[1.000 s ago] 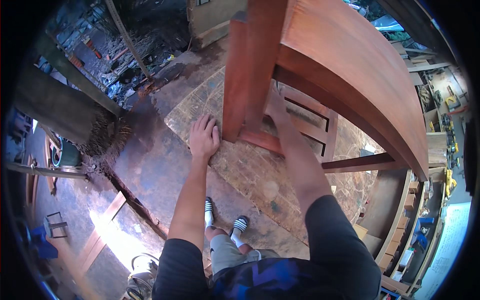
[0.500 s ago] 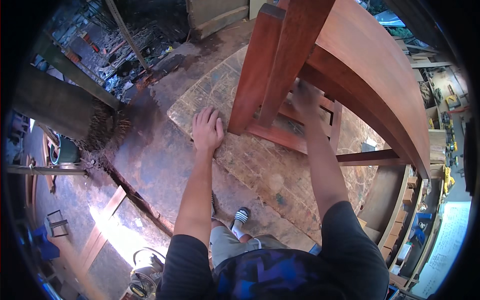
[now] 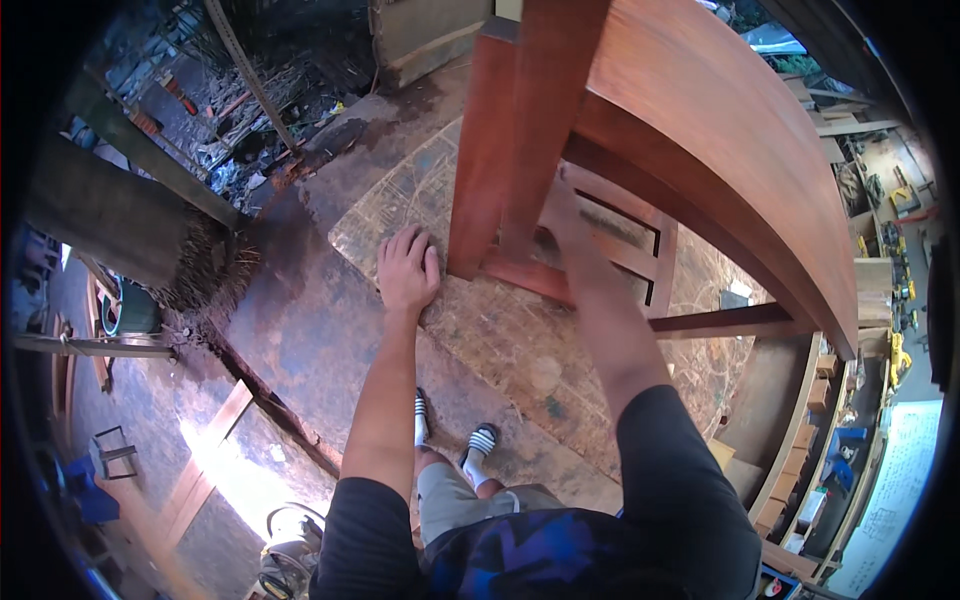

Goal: The person wipes the surfaces of a wooden chair with a white cloth and sands the seat and frame using a sanding block.

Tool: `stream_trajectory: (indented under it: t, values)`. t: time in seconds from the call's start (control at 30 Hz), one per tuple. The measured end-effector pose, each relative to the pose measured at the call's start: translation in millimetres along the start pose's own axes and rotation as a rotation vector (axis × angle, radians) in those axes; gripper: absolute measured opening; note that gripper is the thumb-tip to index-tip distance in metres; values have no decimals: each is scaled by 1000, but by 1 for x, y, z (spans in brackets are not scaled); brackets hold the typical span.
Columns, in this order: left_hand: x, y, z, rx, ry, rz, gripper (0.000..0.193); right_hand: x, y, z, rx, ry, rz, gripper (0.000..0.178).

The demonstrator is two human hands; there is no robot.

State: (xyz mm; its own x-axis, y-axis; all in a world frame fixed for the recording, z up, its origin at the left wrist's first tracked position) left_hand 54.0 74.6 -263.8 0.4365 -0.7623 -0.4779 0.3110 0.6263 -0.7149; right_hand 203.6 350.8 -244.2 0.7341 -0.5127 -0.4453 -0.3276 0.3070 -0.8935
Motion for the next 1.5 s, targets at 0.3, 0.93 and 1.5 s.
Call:
stream_trajectory:
  t: [0.3, 0.93, 1.5]
  values:
    - [17, -25, -24, -134, -21, -9, 31, 36, -50, 19, -46, 395, -752, 53]
    - [15, -15, -19, -73, 8, 31, 28, 32, -32, -13, 0, 183, -218, 53]
    - [21, -36, -33, -114, -18, 59, 27, 0, -57, 19, -104, 372, -484, 40]
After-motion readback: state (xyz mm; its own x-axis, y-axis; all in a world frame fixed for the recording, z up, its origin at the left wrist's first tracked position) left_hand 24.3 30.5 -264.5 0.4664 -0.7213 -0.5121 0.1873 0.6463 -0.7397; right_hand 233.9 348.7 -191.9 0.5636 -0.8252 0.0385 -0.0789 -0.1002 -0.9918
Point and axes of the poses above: each hand's wrist, its own x-axis away from the middle knuckle, its own y-axis out of the palm, z = x × y, the point moved 5 cm from there along -x, towards the middle knuckle, and after that the axes turned 9 degrees about -z, right-handed, at the moved point
